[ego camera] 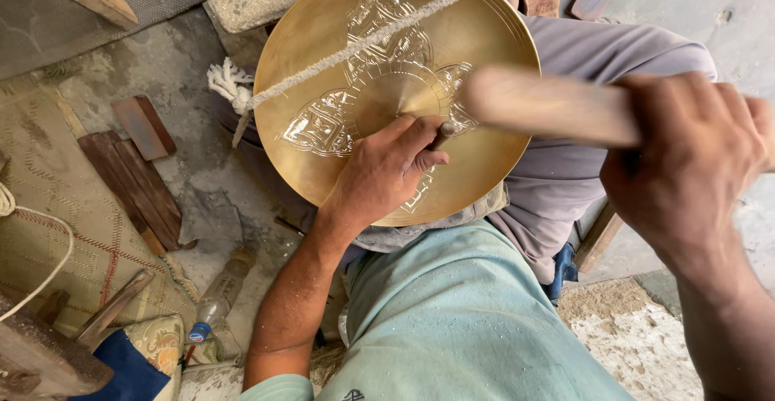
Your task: The person sits on the floor with a brass tray on their lap and hammers a punch against the tray's embossed floral pattern with a wooden mallet, repositioning the punch around the design. At the end they set the mallet aside and untie the rope securing the tray.
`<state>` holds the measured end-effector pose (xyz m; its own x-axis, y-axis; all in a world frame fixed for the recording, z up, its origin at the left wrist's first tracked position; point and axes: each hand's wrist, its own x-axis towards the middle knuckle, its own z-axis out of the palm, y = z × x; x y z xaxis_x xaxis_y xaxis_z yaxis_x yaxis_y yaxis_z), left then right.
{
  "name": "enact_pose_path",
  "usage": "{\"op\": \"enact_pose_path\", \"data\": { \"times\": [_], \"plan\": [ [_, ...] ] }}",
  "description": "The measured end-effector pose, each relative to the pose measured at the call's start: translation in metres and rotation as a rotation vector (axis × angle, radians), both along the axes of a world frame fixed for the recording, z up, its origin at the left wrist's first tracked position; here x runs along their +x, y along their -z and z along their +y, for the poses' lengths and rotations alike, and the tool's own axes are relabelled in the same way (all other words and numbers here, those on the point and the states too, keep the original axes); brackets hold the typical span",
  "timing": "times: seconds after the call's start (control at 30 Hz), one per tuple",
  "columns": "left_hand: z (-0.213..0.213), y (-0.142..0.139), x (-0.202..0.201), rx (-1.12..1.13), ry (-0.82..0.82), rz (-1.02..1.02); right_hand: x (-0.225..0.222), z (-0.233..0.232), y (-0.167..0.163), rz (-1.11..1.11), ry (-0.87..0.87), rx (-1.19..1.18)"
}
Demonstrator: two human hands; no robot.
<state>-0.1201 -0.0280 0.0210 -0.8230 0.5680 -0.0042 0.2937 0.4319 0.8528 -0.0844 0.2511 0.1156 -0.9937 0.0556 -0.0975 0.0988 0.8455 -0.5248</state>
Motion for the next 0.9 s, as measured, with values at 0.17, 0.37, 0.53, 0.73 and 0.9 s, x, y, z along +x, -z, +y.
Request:
{"op": "enact_pose_path", "data": {
  "times": [0.17, 0.37, 0.53, 0.73, 0.9],
  "plan": [
    [0.001, 0.004, 0.005, 0.047, -0.031, -0.006, 0.011, 0.001, 0.009, 0.029, -0.292, 0.695],
    [0.006, 0.005, 0.038, 0.225, -0.464, -0.252, -0.007, 0.008, -0.001, 0.086, -0.291, 0.455],
    [0.013, 0.013, 0.054, 0.277, -0.577, -0.170, -0.041, -0.023, -0.020, 0.041, -0.351, 0.140],
    [0.012, 0.026, 0.061, 0.171, -0.614, -0.092, -0.068, -0.051, -0.043, 0.164, -0.667, 0.789],
    [0.008, 0.027, 0.060, 0.150, -0.531, -0.080, -0.081, -0.065, -0.052, 0.054, -0.558, 0.583]
  ]
}}
